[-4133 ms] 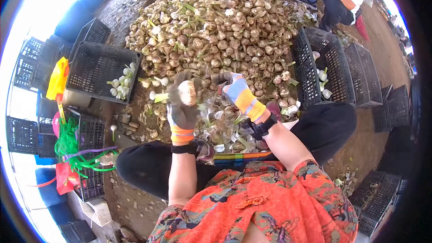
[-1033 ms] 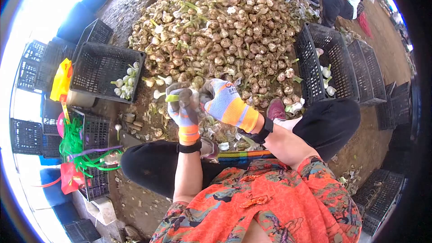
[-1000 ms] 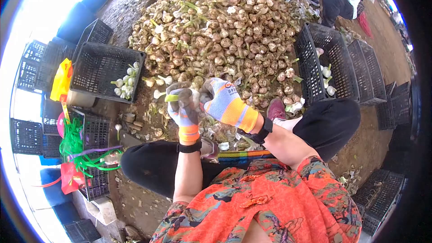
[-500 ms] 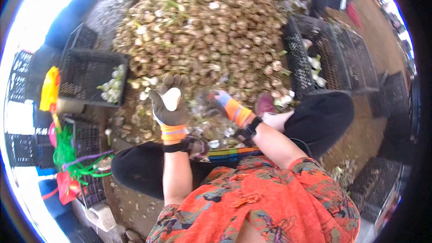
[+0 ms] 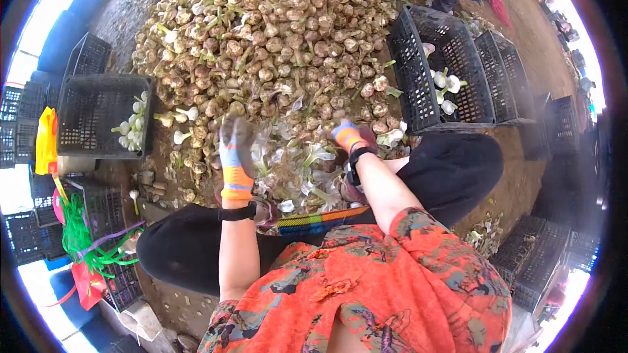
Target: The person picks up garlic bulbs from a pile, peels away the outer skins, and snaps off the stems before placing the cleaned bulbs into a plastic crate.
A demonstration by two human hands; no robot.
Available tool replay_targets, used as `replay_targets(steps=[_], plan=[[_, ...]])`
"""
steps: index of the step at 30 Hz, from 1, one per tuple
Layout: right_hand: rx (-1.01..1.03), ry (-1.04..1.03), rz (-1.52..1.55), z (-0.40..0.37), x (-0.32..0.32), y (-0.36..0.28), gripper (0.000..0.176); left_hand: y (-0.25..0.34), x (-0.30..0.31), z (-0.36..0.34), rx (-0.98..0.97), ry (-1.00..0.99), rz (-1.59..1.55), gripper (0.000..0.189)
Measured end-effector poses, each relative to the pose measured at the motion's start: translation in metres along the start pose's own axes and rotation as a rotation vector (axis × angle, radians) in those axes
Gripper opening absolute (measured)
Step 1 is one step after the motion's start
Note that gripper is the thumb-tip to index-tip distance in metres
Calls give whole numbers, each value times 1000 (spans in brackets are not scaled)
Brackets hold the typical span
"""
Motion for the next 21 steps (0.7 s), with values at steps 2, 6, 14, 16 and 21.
replay_targets(steps=[2,6,14,16,21], plan=[[-101,94,-75,-17,17,-13,31,-7,-9,-6,-50,-26,110,44],[-439,-369,927,21,-32,9,21,-46,-9,7,-31,-255,222,69],[-70,-646,1268,-91,103,-227,23,-4,-49,-28,-248,-397,160,62],[-36,-522,1159,-102,103,-233,26,7,-51,-32,-389,-436,134,59],[42,-486,1275,-112,95,-238,23,9,-36,-34,-456,-309,152,56]])
Point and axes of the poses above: each hand's wrist, its own z-axis towards the middle knuckle, its own x-axis out of the back of the hand, y = z × x, the point moved 5 cm from there along z, towards the middle knuckle, and after that the axes turned 12 degrees about y, right-handed, at the moved point
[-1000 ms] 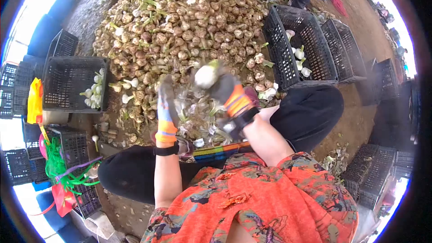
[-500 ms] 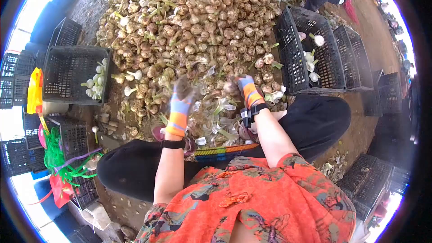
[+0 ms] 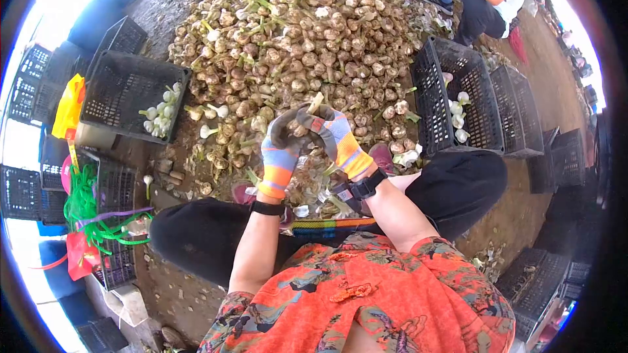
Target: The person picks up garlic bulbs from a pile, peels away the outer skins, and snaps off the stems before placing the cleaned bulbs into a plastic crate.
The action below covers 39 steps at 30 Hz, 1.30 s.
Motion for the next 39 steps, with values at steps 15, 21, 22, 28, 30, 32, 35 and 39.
replay_targets(steps=[15,21,22,28,30,32,35,39], plan=[[73,-90,115,-13,-16,-16,22,30,1,-4,-151,32,12,54],[30,-205,83,-23,-14,-26,22,19,2,-4,43,-22,-212,54],[30,-206,83,-24,-14,-30,22,24,1,-4,42,-22,-212,54],[-128,-234,75,-32,-14,-41,24,50,2,-9,0,-63,-219,53],[272,-239,-268,-36,-17,-58,26,54,0,-11,178,-157,-377,46],[504,-226,-469,-35,-18,-64,27,65,-6,-13,185,-62,-217,43],[791,-115,-667,-31,-20,-60,30,64,-11,-13,339,-12,-375,48],[194,61,-199,-38,-13,-31,26,47,-1,-11,92,75,-83,40]])
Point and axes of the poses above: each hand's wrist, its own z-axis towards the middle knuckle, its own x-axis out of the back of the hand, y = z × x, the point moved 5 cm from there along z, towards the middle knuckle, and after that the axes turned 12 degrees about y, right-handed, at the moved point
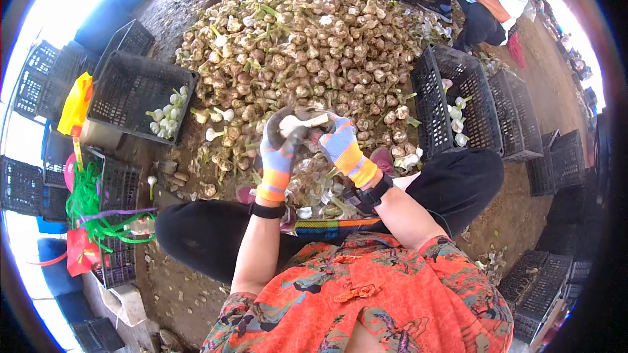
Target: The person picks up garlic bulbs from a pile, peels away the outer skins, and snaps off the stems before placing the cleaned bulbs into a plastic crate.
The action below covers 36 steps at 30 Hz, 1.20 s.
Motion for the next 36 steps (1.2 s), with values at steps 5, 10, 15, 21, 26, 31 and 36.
replay_targets(steps=[5,10,15,21,26,31,36], plan=[[-81,-279,139,5,-3,-5,25,17,9,-2,212,-54,-13,36],[124,-179,-386,11,-2,0,26,16,-2,-8,197,-91,-31,41],[309,-115,-252,4,-10,4,20,-12,22,1,-19,-23,133,45],[-318,-315,253,1,-13,19,19,3,26,-3,334,-214,25,54],[459,-258,-569,-6,-23,-12,26,10,17,-6,197,-189,65,43],[57,-8,-158,24,-10,27,23,13,28,0,16,-115,264,40],[-398,125,271,98,35,94,22,22,35,-15,95,-304,176,61]])
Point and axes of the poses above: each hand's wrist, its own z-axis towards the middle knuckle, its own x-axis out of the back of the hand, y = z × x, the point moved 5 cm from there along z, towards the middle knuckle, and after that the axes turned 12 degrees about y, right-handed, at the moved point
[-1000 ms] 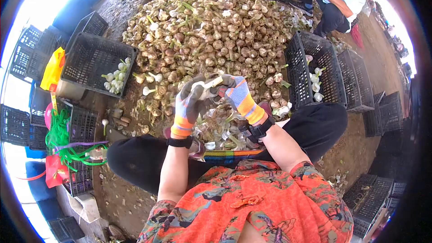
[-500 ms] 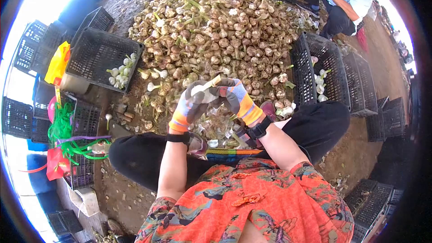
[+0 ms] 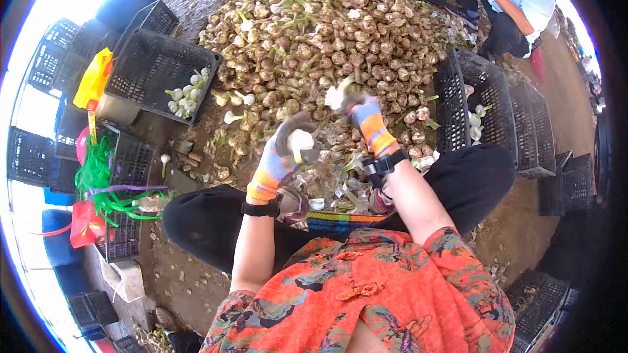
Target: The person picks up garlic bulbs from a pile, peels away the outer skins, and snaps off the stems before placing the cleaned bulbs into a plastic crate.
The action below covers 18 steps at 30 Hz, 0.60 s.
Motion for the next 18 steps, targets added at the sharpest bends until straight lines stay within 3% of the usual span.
replay_targets(steps=[1,2,3,5,7,9,10,11,13,14,15,17,18], plan=[[348,-303,-845,-26,-16,3,31,-1,6,4,-82,64,165,75],[429,-373,-1057,-60,-28,-6,36,0,10,6,-161,124,329,88],[510,-442,-1273,-86,-42,-13,40,2,9,6,-158,120,326,88],[410,-486,-810,-96,-57,-9,41,14,6,3,-376,201,509,98],[538,-585,-840,-114,-74,-17,33,1,8,4,-273,168,590,106],[453,-598,-890,-121,-81,-26,29,7,-3,7,-395,128,482,119],[363,-615,-945,-123,-80,-27,25,15,-17,2,43,117,-209,119],[365,-606,-948,-125,-79,-31,25,10,-15,2,44,109,-213,119],[399,-603,-968,-129,-78,-37,23,16,-5,2,-323,224,290,108],[400,-600,-970,-131,-79,-40,23,33,-10,3,-701,319,654,102],[392,-589,-986,-133,-79,-42,22,35,-12,1,-700,318,652,102],[372,-564,-1013,-140,-80,-50,23,29,-24,0,-186,78,-105,106],[453,-546,-1179,-147,-84,-56,24,24,-33,-1,303,89,-437,105]])
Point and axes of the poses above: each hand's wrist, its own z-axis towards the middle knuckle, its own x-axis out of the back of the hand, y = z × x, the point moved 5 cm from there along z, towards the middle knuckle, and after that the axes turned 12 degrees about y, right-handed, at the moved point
